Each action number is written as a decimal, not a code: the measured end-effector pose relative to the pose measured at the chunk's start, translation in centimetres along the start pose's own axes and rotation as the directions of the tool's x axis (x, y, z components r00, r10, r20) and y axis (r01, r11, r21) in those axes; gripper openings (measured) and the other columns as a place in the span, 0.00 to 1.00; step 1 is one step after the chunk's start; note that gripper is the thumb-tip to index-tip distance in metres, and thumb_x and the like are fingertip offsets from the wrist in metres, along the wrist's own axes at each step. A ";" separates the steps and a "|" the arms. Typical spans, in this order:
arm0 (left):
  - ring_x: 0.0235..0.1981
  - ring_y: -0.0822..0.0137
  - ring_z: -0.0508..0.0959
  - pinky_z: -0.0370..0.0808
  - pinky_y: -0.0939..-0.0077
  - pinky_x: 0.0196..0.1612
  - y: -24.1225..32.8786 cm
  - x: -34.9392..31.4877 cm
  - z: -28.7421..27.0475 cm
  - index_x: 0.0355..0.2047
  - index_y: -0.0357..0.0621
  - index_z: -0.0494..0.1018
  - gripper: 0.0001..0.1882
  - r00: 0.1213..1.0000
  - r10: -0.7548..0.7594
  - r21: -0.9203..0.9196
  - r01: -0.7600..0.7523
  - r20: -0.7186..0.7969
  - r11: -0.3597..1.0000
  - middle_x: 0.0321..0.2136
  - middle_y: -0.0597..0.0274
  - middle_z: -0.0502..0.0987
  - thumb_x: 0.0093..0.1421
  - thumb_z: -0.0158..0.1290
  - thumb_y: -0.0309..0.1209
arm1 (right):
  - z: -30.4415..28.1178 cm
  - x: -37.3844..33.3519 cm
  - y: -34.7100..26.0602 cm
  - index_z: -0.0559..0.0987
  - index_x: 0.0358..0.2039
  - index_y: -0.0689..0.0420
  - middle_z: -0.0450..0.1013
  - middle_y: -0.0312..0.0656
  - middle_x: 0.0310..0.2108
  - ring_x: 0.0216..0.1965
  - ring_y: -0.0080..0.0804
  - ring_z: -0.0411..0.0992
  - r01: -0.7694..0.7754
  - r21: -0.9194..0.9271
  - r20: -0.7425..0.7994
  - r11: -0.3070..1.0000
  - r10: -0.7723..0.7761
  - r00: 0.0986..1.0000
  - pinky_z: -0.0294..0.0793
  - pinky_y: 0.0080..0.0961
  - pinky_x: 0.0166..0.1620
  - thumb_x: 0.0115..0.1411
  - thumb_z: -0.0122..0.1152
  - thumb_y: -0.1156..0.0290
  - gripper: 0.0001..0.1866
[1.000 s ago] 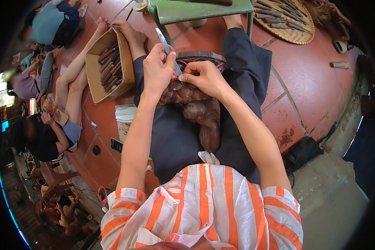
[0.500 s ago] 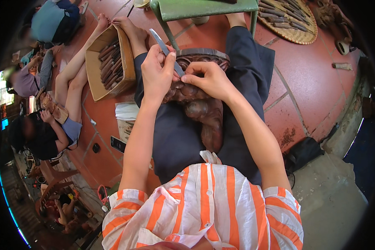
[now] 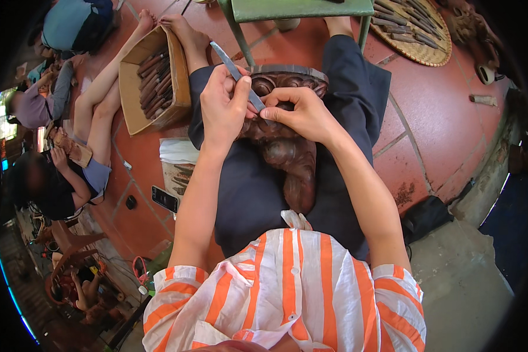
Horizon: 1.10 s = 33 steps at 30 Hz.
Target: The person sits on the floor and carves a dark wooden object using a small knife. They hold the object on their lap and use the knife to shape and refine its surface details.
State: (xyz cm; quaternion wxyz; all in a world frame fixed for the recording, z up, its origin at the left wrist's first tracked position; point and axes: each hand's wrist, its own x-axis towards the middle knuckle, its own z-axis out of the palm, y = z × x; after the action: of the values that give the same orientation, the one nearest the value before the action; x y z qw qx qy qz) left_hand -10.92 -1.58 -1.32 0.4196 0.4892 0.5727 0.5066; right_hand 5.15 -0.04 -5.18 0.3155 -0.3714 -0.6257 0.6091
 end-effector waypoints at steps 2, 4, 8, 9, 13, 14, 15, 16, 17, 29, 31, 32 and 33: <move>0.13 0.76 0.72 0.68 0.81 0.16 -2.0 0.5 -0.4 0.33 0.34 0.67 0.03 0.986 0.167 0.139 -0.167 0.011 0.976 0.15 0.61 0.73 0.60 0.49 0.21 | 0.5 -0.2 -0.3 0.79 0.31 0.62 0.78 0.37 0.31 0.32 0.21 0.71 -0.014 -0.026 -0.029 1.000 0.013 0.999 0.69 0.22 0.39 0.53 0.66 0.68 0.11; 0.13 0.77 0.73 0.69 0.83 0.15 -2.1 0.7 -0.5 0.34 0.34 0.67 0.04 0.979 0.200 0.161 -0.202 0.027 0.966 0.16 0.62 0.73 0.61 0.48 0.22 | 0.6 -0.2 -0.3 0.80 0.32 0.61 0.78 0.37 0.30 0.32 0.22 0.72 -0.021 -0.066 -0.062 0.998 0.017 0.998 0.69 0.23 0.39 0.53 0.66 0.66 0.11; 0.14 0.79 0.72 0.68 0.86 0.14 -1.9 0.3 -0.6 0.36 0.34 0.67 0.05 0.998 0.066 0.034 -0.067 0.020 0.997 0.17 0.63 0.73 0.62 0.48 0.24 | 1.2 -0.1 0.7 0.80 0.32 0.59 0.78 0.37 0.27 0.29 0.23 0.72 -0.034 -0.116 -0.100 0.993 0.023 0.995 0.69 0.22 0.37 0.53 0.65 0.62 0.13; 0.14 0.79 0.72 0.68 0.86 0.14 -1.9 0.4 -0.7 0.36 0.34 0.67 0.05 0.998 0.053 0.016 -0.053 0.017 0.998 0.17 0.63 0.73 0.62 0.48 0.24 | 1.3 0.0 0.6 0.80 0.31 0.59 0.77 0.37 0.26 0.28 0.23 0.72 -0.036 -0.114 -0.106 0.993 0.023 0.994 0.69 0.22 0.36 0.52 0.65 0.61 0.14; 0.14 0.78 0.73 0.69 0.86 0.14 -1.5 1.6 -0.7 0.36 0.34 0.67 0.05 0.998 0.062 0.047 -0.062 -0.005 0.997 0.18 0.62 0.73 0.62 0.48 0.24 | 1.3 0.7 -0.3 0.79 0.31 0.60 0.76 0.36 0.24 0.27 0.22 0.71 -0.104 -0.283 -0.173 0.954 0.056 0.983 0.68 0.22 0.36 0.54 0.64 0.61 0.13; 0.14 0.78 0.73 0.69 0.86 0.14 -1.2 1.5 -0.6 0.36 0.34 0.67 0.05 0.998 0.066 0.037 -0.066 -0.004 0.997 0.18 0.62 0.73 0.62 0.48 0.24 | 1.1 0.7 0.4 0.79 0.31 0.60 0.76 0.35 0.24 0.28 0.22 0.71 -0.069 -0.241 -0.161 0.968 0.031 0.987 0.68 0.22 0.36 0.54 0.64 0.62 0.13; 0.14 0.77 0.73 0.70 0.86 0.14 -1.1 1.3 -0.6 0.36 0.34 0.66 0.05 0.998 0.065 0.029 -0.065 -0.005 0.997 0.18 0.62 0.73 0.62 0.48 0.24 | 1.1 0.6 0.6 0.79 0.31 0.61 0.75 0.35 0.24 0.29 0.21 0.70 -0.038 -0.196 -0.146 0.980 0.009 0.989 0.68 0.22 0.37 0.55 0.64 0.63 0.13; 0.13 0.77 0.73 0.70 0.85 0.15 -0.9 1.0 -0.5 0.35 0.34 0.66 0.05 0.999 0.052 0.002 -0.052 -0.006 0.999 0.18 0.62 0.74 0.62 0.48 0.24 | 0.8 0.3 0.7 0.78 0.31 0.61 0.75 0.35 0.25 0.30 0.21 0.70 -0.006 -0.143 -0.102 0.990 -0.008 0.995 0.68 0.22 0.37 0.55 0.63 0.64 0.12; 0.13 0.77 0.73 0.70 0.84 0.15 -0.8 0.8 -0.4 0.35 0.34 0.66 0.04 0.999 0.039 -0.025 -0.039 -0.007 0.999 0.17 0.61 0.74 0.61 0.48 0.23 | 0.5 0.1 0.6 0.78 0.32 0.62 0.75 0.35 0.26 0.31 0.20 0.69 0.023 -0.088 -0.059 0.996 -0.028 0.998 0.68 0.22 0.38 0.56 0.63 0.65 0.12; 0.15 0.77 0.74 0.71 0.86 0.16 -1.1 0.6 -1.3 0.37 0.36 0.66 0.05 0.983 0.182 0.130 -0.182 0.010 0.975 0.19 0.62 0.73 0.63 0.48 0.25 | 1.3 0.2 0.2 0.78 0.35 0.61 0.77 0.37 0.29 0.32 0.19 0.70 -0.022 -0.226 -0.104 0.974 -0.002 0.995 0.69 0.23 0.38 0.55 0.63 0.64 0.13; 0.15 0.76 0.74 0.71 0.85 0.16 -0.7 -0.2 -1.5 0.37 0.35 0.66 0.05 0.991 0.132 0.066 -0.131 -0.007 0.989 0.19 0.62 0.73 0.62 0.49 0.24 | 1.2 0.3 0.3 0.79 0.36 0.61 0.77 0.38 0.30 0.33 0.19 0.70 0.056 -0.131 -0.036 0.990 -0.061 0.997 0.69 0.23 0.39 0.56 0.63 0.65 0.13; 0.15 0.76 0.74 0.71 0.83 0.17 -0.5 -0.8 -1.4 0.36 0.34 0.66 0.05 0.995 0.094 -0.013 -0.094 -0.017 0.995 0.18 0.61 0.74 0.62 0.49 0.24 | 1.1 -0.1 0.0 0.79 0.36 0.61 0.77 0.37 0.30 0.34 0.19 0.71 0.073 0.010 -0.020 0.997 -0.073 0.997 0.69 0.22 0.40 0.56 0.63 0.64 0.14; 0.14 0.76 0.74 0.70 0.82 0.17 -0.4 -1.1 -1.2 0.36 0.33 0.66 0.05 0.998 0.054 -0.097 -0.055 -0.019 0.994 0.17 0.60 0.74 0.61 0.49 0.23 | 1.0 -0.1 0.0 0.79 0.36 0.61 0.77 0.37 0.31 0.34 0.20 0.71 0.082 -0.010 -0.018 0.997 -0.082 0.996 0.70 0.23 0.41 0.56 0.63 0.64 0.13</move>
State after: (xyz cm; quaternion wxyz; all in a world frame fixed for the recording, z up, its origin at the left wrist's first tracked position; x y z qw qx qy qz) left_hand -11.96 -2.89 -1.59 0.4243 0.4792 0.5372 0.5494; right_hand 4.34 -0.70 -5.21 0.3442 -0.3525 -0.6404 0.5892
